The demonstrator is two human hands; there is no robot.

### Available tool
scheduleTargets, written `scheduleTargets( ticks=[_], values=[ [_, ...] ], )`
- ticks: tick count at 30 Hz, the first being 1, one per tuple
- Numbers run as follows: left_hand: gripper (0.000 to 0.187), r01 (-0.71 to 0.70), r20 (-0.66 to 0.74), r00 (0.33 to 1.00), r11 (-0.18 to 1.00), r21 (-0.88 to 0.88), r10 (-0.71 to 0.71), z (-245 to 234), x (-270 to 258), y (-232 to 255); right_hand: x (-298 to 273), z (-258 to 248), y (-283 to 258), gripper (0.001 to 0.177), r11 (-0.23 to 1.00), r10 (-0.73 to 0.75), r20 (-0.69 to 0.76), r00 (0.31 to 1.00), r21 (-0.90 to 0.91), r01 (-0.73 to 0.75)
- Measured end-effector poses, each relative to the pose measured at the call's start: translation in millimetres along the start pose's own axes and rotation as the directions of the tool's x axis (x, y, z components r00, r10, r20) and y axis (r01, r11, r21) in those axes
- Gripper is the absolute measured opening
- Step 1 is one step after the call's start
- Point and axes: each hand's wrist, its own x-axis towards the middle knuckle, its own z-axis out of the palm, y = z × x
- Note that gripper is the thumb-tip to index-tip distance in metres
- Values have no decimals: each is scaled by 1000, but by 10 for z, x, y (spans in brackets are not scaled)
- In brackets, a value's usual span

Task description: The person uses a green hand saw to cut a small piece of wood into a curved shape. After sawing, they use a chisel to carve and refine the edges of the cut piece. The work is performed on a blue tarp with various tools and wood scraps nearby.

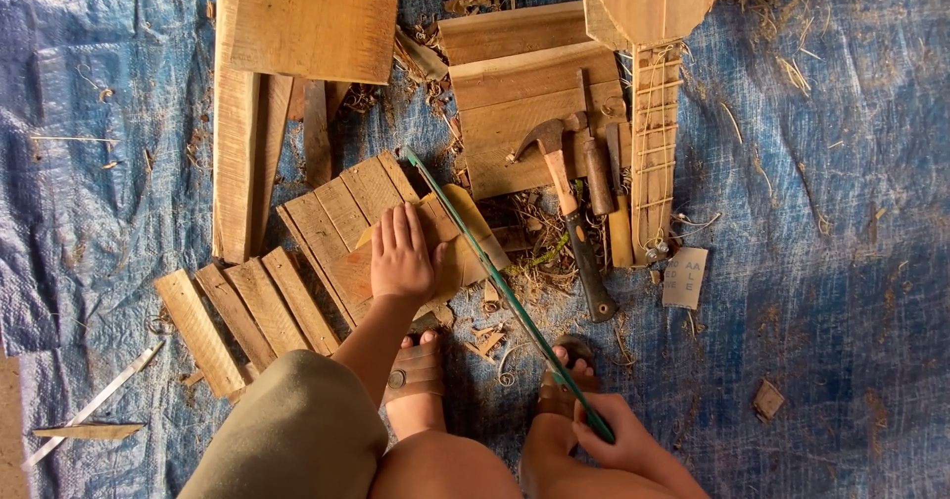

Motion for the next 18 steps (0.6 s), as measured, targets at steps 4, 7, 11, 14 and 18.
scheduleTargets(
  ticks=[4, 7, 11, 14, 18],
  values=[
    [84, -13, 62, 998, 1000, 14, 12, -67, -26, 10, 226, -117, -92, 24, 999, 12, 44, 999, -45, -10],
    [83, -30, 55, 998, 1000, 8, 29, -107, -17, -7, 687, -112, -222, 35, 996, -25, 87, 996, -83, 32],
    [90, 4, 46, 999, 993, 119, -9, -68, -49, 41, 1346, 46, -79, 20, 968, -248, 0, 969, 27, 248],
    [89, 6, 10, 1000, 997, 83, -7, -68, -44, 61, 1348, 104, -94, 20, 966, -257, 9, 966, 15, 257],
    [90, -7, -62, 998, 998, 61, 11, -22, -1, 60, 672, 23, 17, 26, 981, -193, -28, 981, -13, 192]
  ],
)
